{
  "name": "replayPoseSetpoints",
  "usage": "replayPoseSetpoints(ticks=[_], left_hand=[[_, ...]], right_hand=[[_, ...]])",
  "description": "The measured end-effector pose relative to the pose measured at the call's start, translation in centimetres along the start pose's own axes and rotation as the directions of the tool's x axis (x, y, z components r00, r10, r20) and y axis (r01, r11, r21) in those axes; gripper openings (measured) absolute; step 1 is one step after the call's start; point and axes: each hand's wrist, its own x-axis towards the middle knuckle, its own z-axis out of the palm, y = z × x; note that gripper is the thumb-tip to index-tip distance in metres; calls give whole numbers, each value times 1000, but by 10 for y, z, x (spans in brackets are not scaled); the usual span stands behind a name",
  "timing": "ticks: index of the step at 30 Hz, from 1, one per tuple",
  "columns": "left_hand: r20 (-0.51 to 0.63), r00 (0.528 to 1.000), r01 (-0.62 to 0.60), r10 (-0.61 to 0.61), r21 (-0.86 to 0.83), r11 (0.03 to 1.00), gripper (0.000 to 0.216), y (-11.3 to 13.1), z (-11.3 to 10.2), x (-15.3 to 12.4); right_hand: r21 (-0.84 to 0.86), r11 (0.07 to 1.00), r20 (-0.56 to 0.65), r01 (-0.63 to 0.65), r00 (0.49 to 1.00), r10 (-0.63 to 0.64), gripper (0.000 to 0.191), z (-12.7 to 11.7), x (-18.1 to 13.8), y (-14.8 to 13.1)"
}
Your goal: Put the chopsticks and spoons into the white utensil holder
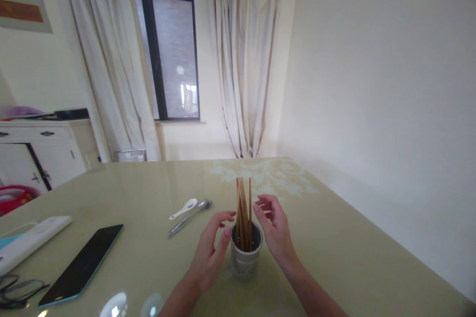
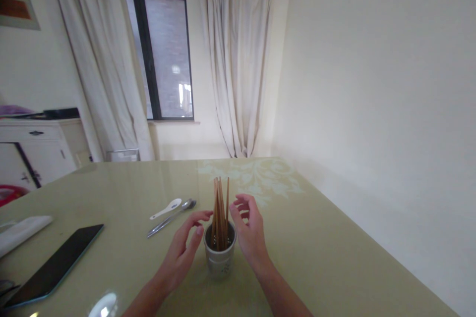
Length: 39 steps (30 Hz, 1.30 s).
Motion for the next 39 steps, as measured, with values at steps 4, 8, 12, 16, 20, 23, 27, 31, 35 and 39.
replayPoseSetpoints(ticks=[4,8,12,16,20,23,27,31,35,39], left_hand=[[63,997,-52,52,4,999,38,5,1,0],[79,996,-53,52,16,998,37,4,2,0],[67,996,-63,60,41,997,39,3,2,0],[48,996,-84,81,57,995,40,3,3,0],[42,992,-121,117,108,987,38,2,3,0],[64,987,-156,149,133,979,38,2,2,-1],[77,984,-173,164,139,975,38,3,3,-5],[-67,992,-95,110,204,974,42,-10,-3,0],[-194,981,116,-12,537,836,35,-42,-26,13],[-179,973,225,-147,882,413,39,-67,-52,16]], right_hand=[[71,992,135,-109,986,98,44,4,2,10],[109,980,245,-163,960,133,44,5,0,10],[110,980,286,-168,949,131,41,5,-1,8],[97,983,276,-153,953,122,41,4,1,10],[78,989,280,-123,955,97,42,3,3,12],[54,993,280,-104,956,85,43,2,3,12],[54,994,287,-93,955,74,41,0,2,10],[76,991,288,-112,954,86,46,1,2,10],[113,984,244,-138,964,107,58,2,4,13],[132,982,219,-136,970,105,59,3,6,15]])
